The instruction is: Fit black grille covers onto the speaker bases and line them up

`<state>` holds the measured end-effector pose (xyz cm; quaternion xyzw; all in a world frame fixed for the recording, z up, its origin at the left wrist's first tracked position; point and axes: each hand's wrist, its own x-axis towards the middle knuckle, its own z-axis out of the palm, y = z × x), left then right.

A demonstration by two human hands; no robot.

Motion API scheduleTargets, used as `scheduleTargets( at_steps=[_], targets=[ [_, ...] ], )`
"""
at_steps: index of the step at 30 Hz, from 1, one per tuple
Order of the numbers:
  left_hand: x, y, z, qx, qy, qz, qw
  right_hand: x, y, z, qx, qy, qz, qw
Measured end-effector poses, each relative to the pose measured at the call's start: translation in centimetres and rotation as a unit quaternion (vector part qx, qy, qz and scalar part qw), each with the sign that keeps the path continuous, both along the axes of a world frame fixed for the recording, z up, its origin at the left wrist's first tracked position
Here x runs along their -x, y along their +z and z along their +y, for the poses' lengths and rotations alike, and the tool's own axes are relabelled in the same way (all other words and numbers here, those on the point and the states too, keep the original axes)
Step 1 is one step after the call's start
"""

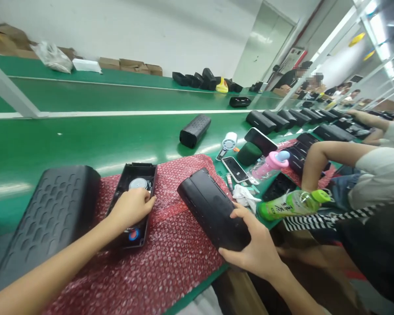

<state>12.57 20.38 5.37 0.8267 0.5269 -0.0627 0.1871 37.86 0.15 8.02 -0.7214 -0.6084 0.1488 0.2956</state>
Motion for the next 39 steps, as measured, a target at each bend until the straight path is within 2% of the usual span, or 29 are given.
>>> scheduleTargets(
  at_steps=[10, 21, 27, 30, 32, 35, 37, 39],
  targets=[
    [-0.2, 0.1, 0.6, 0.02, 0.019, 0.023, 0.999, -1.1, -1.2, -0.1, -0.039, 0.047, -0.021, 0.998],
    [0.0, -0.2, 0.6, 0.023, 0.014, 0.033, 0.999, -1.3, -1.7, 0.9, -0.012, 0.062, -0.035, 0.997],
    [-0.1, 0.2, 0.5, 0.024, 0.019, 0.025, 0.999, -1.6, -1.7, 0.6, -0.01, 0.059, -0.018, 0.998],
    [0.0, 0.2, 0.4, 0.026, 0.023, 0.023, 0.999, -1.8, -1.6, 0.9, -0.009, 0.03, 0.05, 0.998],
    [-0.1, 0.0, 0.2, 0.025, 0.026, 0.021, 0.999, -2.0, -1.6, 1.6, 0.009, -0.03, 0.133, 0.991],
    [-0.5, 0.1, 0.2, 0.025, 0.023, 0.02, 0.999, -2.3, -2.0, 3.5, 0.025, -0.131, 0.304, 0.943],
    [-0.7, 0.8, 0.1, 0.026, 0.027, 0.033, 0.999, -2.6, -2.3, 5.0, 0.029, -0.14, 0.389, 0.91],
    [-0.4, 2.1, -0.3, 0.024, 0.045, 0.061, 0.997, -2.7, -2.7, 6.4, 0.036, -0.125, 0.429, 0.894]
  ],
)
